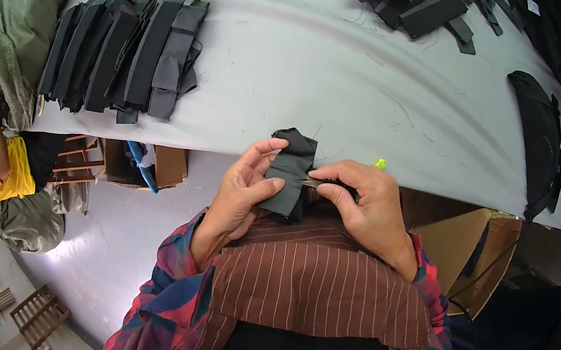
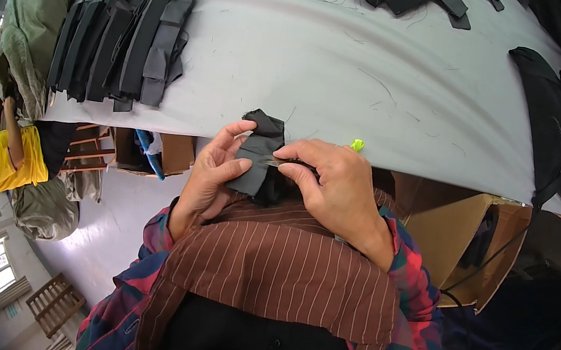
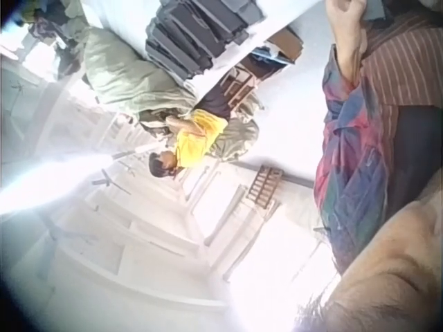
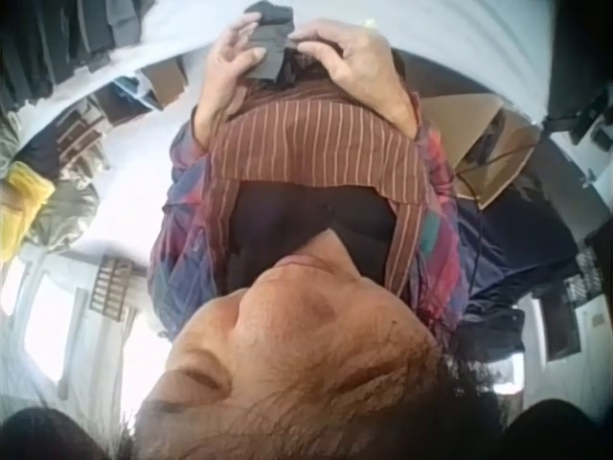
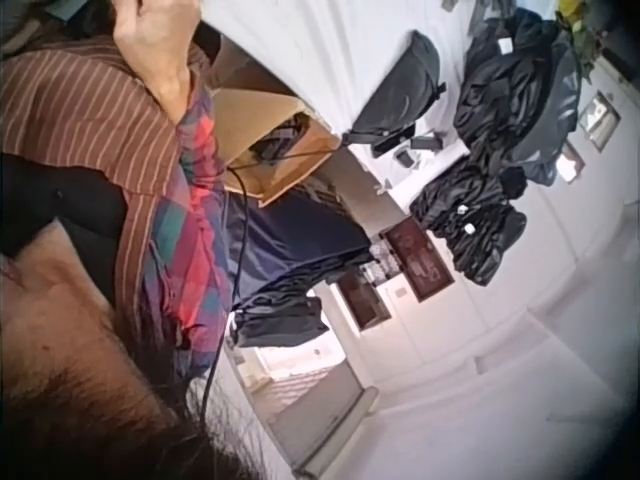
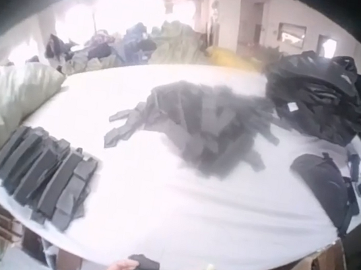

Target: Trimming excess threads and fabric from small grey components using thread snippers.

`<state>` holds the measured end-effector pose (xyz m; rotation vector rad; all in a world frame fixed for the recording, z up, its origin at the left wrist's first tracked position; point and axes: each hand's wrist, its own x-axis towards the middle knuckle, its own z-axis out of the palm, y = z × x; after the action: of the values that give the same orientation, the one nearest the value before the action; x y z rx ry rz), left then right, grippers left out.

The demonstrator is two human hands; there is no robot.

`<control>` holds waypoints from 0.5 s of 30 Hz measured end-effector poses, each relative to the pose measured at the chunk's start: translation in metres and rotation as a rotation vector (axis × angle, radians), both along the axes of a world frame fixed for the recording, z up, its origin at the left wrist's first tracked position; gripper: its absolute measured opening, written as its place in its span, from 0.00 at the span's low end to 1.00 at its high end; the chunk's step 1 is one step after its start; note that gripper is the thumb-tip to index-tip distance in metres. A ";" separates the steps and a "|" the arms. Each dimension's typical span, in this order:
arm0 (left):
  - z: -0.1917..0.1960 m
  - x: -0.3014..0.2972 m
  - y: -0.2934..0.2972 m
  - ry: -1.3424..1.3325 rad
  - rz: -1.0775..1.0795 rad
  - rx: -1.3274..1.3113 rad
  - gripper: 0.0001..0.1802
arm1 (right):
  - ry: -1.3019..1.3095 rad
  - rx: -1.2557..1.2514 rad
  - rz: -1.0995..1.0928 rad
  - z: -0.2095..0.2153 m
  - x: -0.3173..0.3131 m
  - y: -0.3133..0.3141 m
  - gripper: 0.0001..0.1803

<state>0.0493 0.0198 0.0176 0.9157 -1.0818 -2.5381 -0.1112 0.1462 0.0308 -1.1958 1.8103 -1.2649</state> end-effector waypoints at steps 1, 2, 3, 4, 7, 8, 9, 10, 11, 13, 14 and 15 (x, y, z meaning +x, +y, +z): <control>0.000 -0.001 0.000 0.003 0.016 -0.003 0.28 | 0.046 -0.015 -0.010 -0.001 0.001 0.000 0.07; -0.001 -0.001 0.001 0.004 0.016 -0.002 0.28 | 0.092 -0.030 -0.020 -0.001 0.002 0.000 0.06; -0.002 0.000 0.001 0.004 0.018 -0.027 0.28 | 0.091 -0.030 -0.018 0.000 0.002 0.000 0.06; -0.003 0.001 0.002 0.003 0.021 -0.052 0.27 | 0.172 -0.027 -0.023 0.001 0.001 0.000 0.06; -0.003 0.001 0.002 0.006 0.024 -0.063 0.26 | 0.269 -0.038 -0.021 0.000 0.001 -0.001 0.07; -0.002 0.002 0.002 0.004 0.025 -0.061 0.26 | 0.287 -0.054 -0.015 -0.001 0.002 -0.001 0.09; -0.003 0.001 0.001 0.007 0.023 -0.057 0.26 | 0.285 -0.050 -0.014 -0.003 0.003 -0.002 0.09; -0.004 0.002 0.001 0.010 0.022 -0.054 0.26 | 0.306 -0.062 -0.028 -0.006 0.005 -0.003 0.09; -0.004 0.001 0.002 0.009 0.022 -0.051 0.26 | 0.328 -0.074 -0.042 -0.008 0.006 -0.003 0.09; -0.002 0.001 0.002 0.016 0.031 -0.033 0.26 | 0.347 -0.084 -0.052 -0.008 0.007 -0.005 0.09; -0.002 0.001 0.002 0.015 0.033 -0.033 0.26 | 0.367 -0.094 -0.064 -0.008 0.007 -0.006 0.09; -0.002 0.001 0.003 0.020 0.021 -0.045 0.26 | 0.367 -0.093 -0.064 -0.009 0.007 -0.006 0.09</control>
<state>0.0501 0.0223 0.0152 0.8840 -1.1124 -2.4903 -0.1041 0.1406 0.0220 -1.5122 2.0805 -1.2378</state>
